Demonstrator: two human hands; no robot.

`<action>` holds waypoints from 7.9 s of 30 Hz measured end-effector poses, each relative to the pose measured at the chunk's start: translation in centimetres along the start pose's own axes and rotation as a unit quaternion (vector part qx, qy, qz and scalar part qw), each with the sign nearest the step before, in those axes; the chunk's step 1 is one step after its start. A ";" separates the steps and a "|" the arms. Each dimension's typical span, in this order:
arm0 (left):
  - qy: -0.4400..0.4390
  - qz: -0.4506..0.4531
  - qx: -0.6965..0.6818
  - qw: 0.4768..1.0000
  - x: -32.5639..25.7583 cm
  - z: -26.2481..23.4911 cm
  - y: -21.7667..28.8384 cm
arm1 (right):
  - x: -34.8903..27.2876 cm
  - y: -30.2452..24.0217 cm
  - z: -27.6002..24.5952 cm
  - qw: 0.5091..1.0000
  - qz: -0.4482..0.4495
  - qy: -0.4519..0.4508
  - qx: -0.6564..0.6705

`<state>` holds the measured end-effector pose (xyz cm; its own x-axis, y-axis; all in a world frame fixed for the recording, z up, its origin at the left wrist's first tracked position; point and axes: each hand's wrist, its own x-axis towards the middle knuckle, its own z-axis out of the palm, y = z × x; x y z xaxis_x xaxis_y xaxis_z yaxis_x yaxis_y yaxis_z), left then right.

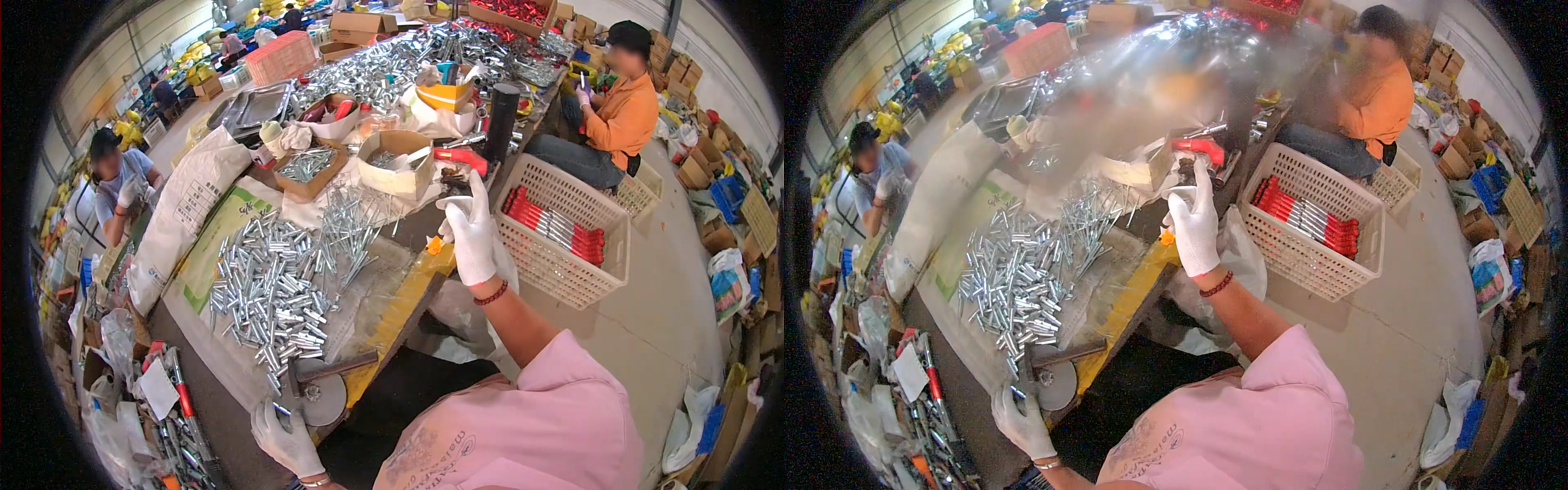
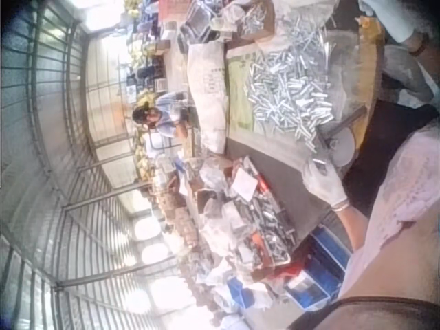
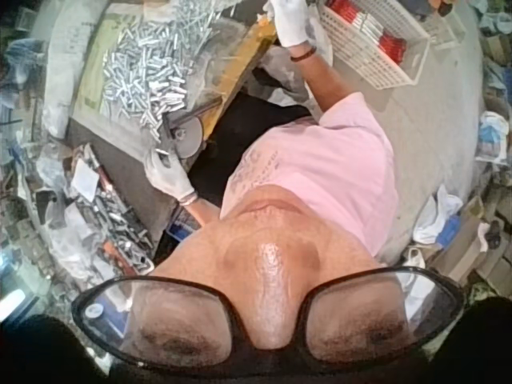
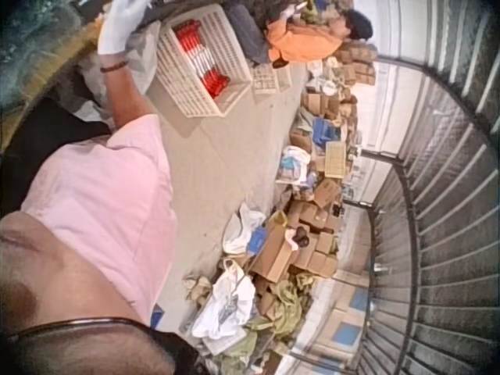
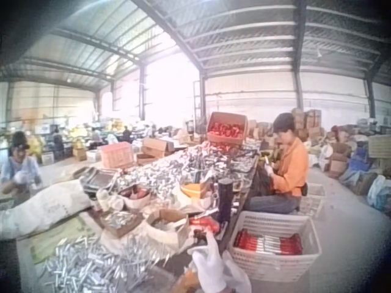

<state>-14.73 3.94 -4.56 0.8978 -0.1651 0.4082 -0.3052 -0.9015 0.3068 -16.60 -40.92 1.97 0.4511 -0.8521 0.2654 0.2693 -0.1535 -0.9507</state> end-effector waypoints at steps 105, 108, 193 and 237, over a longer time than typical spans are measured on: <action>0.132 0.001 0.077 0.988 -0.1 0.9 0.4 | -1.6 7.8 4.5 0.907 -0.278 -0.307 -0.082; 0.133 0.010 0.085 0.987 -0.1 1.1 0.3 | -1.4 7.8 4.3 0.907 -0.280 -0.303 -0.086; 0.126 -0.008 0.116 0.985 -0.5 0.5 2.5 | -1.8 9.5 5.1 0.894 -0.236 -0.329 -0.191; 0.119 -0.023 0.097 0.988 -0.6 0.5 2.1 | -1.8 9.4 4.9 0.900 -0.231 -0.313 -0.195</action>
<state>-15.82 1.93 -4.55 0.8019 -0.0437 0.5959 -0.1783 -0.9694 0.1688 -10.73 -38.40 -6.69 0.7917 -0.2215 0.5693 0.2875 -0.6871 -0.6672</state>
